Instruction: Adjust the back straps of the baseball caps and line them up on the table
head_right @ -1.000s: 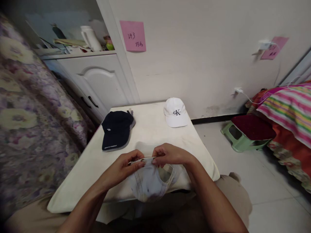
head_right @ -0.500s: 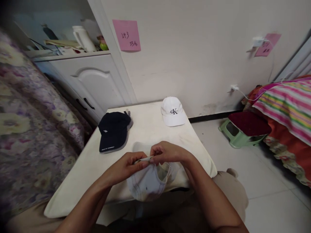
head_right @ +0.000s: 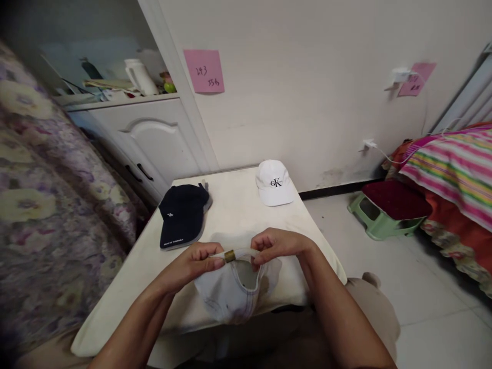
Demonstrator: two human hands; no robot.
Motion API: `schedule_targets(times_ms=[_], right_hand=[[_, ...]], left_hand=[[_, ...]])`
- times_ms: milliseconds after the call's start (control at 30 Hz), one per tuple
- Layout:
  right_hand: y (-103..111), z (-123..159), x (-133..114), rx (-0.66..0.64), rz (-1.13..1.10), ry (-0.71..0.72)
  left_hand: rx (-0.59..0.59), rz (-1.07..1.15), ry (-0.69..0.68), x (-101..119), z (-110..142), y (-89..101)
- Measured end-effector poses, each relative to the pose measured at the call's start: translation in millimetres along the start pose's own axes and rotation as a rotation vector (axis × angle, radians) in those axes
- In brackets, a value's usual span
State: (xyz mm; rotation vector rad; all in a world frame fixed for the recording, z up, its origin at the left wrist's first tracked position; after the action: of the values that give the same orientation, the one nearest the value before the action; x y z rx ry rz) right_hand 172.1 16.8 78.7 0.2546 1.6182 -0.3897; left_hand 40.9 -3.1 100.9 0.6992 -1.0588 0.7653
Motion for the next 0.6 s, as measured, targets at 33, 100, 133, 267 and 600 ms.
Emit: schedule_targets(times_ms=[33,100,133,267,600], right_hand=[[-0.1,0.6,-1.3,-0.011,-0.012,0.021],[1.1,1.3,-6.9,0.004,-0.043,0.084],[2.7,1.5,-11.4,0.032,-0.069,0.127],[7.7,4.5,-36.0,0.171,-0.217,0.320],[-0.9,21.6,-76.8,0.282,-0.602,0.607]], left_hand=[[-0.007,0.018,-0.009,2.3,1.7,1.6],[-0.019,0.040,-0.024,7.4,5.3,4.3],[-0.028,0.046,-0.030,10.0,7.1,5.3],[-0.098,0.116,-0.016,19.7,14.0,6.5],[-0.133,0.699,-0.109,58.8,23.6,-10.1]])
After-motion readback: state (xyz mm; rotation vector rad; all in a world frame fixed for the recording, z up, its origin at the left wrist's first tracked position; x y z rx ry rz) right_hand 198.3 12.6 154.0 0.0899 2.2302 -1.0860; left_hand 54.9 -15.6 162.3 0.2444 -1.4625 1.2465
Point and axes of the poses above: each hand's wrist, its own z-axis away from the middle knuckle, its own y-axis out of the back of the hand, x = y × z, the point moved 9 cm from there along -z, towards the middle knuckle, and after that the axes turned 6 degrees about y, right-handed, at the moved point
